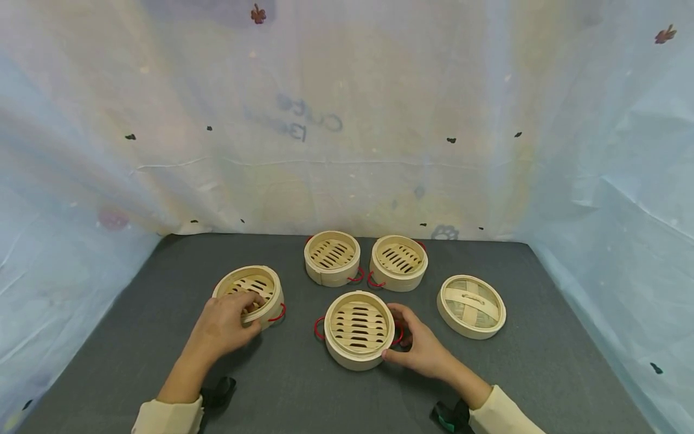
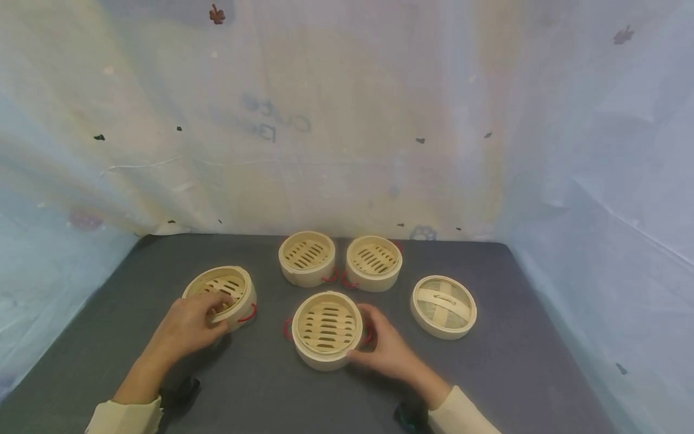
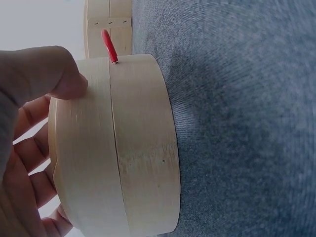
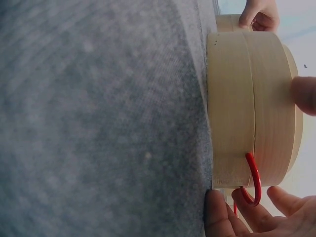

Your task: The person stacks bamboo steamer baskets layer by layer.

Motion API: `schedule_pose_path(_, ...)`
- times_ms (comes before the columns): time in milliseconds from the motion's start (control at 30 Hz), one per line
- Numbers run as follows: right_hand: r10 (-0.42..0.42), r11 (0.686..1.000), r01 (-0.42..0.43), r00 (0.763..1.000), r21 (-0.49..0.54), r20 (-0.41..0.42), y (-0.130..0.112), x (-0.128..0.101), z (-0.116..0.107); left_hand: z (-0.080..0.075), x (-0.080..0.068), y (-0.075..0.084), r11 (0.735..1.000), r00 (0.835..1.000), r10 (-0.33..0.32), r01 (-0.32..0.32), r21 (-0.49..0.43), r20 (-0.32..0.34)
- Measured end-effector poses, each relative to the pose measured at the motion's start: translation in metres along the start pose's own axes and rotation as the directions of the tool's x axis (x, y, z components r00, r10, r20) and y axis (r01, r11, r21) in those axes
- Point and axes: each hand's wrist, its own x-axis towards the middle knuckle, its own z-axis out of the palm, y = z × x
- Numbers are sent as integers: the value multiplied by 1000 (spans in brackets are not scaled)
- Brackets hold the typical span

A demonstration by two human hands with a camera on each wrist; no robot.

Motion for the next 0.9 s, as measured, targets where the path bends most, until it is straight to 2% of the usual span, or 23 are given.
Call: schedule_pose_path(900, -4, 1000, 4, 1000, -4, -3, -1, 0, 0, -2, 0, 2, 1000, 999, -21, 22, -21, 36)
